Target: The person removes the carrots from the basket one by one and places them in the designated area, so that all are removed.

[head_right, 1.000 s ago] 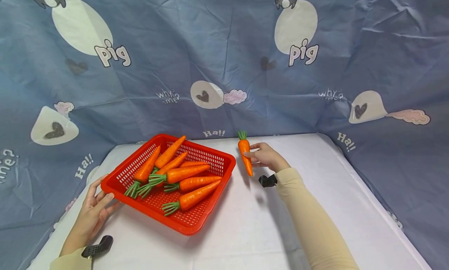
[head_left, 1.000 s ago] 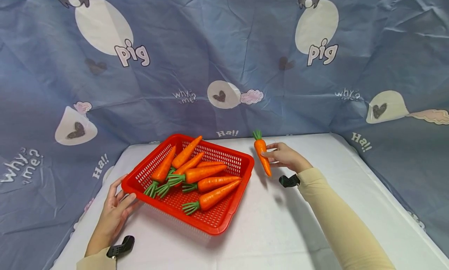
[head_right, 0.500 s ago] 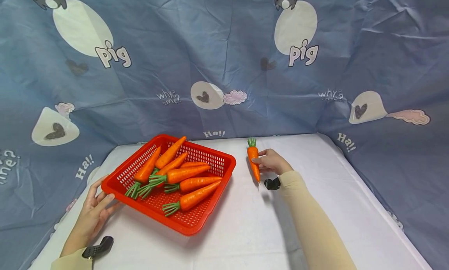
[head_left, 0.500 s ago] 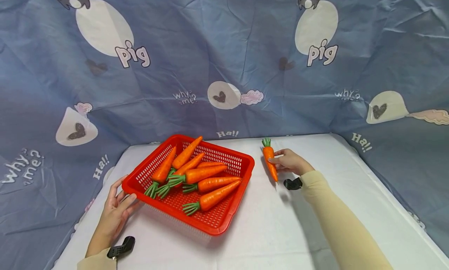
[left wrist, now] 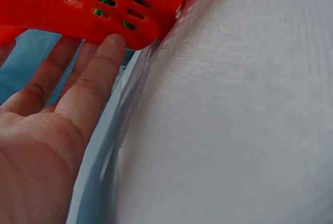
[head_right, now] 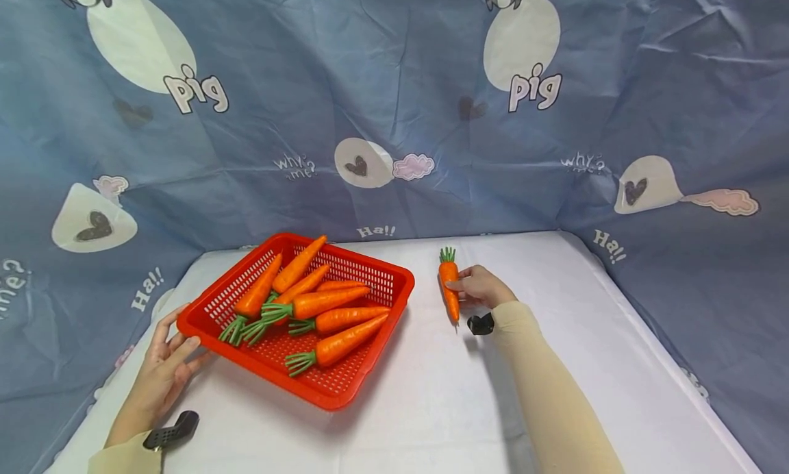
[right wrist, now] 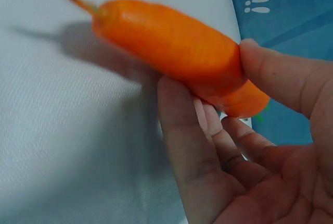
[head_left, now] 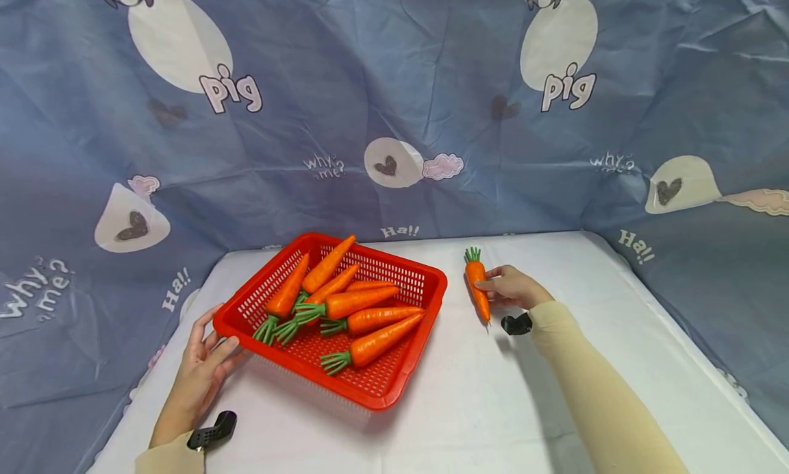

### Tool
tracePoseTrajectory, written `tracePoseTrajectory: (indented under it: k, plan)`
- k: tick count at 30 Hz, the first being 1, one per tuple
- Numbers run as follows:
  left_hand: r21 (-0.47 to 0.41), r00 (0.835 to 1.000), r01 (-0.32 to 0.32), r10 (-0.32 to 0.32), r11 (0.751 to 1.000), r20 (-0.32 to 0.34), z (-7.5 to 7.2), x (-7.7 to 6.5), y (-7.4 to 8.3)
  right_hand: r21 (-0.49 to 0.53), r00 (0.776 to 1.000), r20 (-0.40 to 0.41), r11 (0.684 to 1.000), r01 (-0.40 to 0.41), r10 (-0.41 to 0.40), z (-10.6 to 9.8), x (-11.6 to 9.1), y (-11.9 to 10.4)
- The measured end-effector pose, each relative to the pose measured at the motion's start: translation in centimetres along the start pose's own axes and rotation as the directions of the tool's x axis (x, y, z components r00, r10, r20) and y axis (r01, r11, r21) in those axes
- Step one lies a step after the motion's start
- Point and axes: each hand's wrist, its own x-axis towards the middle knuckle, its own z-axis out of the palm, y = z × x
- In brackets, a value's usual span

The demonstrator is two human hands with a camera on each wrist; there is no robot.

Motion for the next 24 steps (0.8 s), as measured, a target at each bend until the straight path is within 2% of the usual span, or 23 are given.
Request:
tracePoseTrajectory:
  k: [8,15,24]
  plan:
    - [0.02,1.0,0.003,-0.003,1.0,0.001,-0.02,0.04,0.1,-0.054,1.0,0.0,0.998,-0.026,0.026,0.19,-0.03,-0.1]
    - [0.011,1.0,0.014,-0.014,1.0,0.005,-0.02,0.07,0.2,-0.155,0.999,0.001,0.987,-0.033,0.033,0.21,-0.27,-0.39]
    - [0.003,1.0,0.0,0.0,1.0,0.01,-0.07,-0.08,0.08,-0.171,0.998,0.025,0.984,-0.05,0.055,0.16,0.07,-0.48]
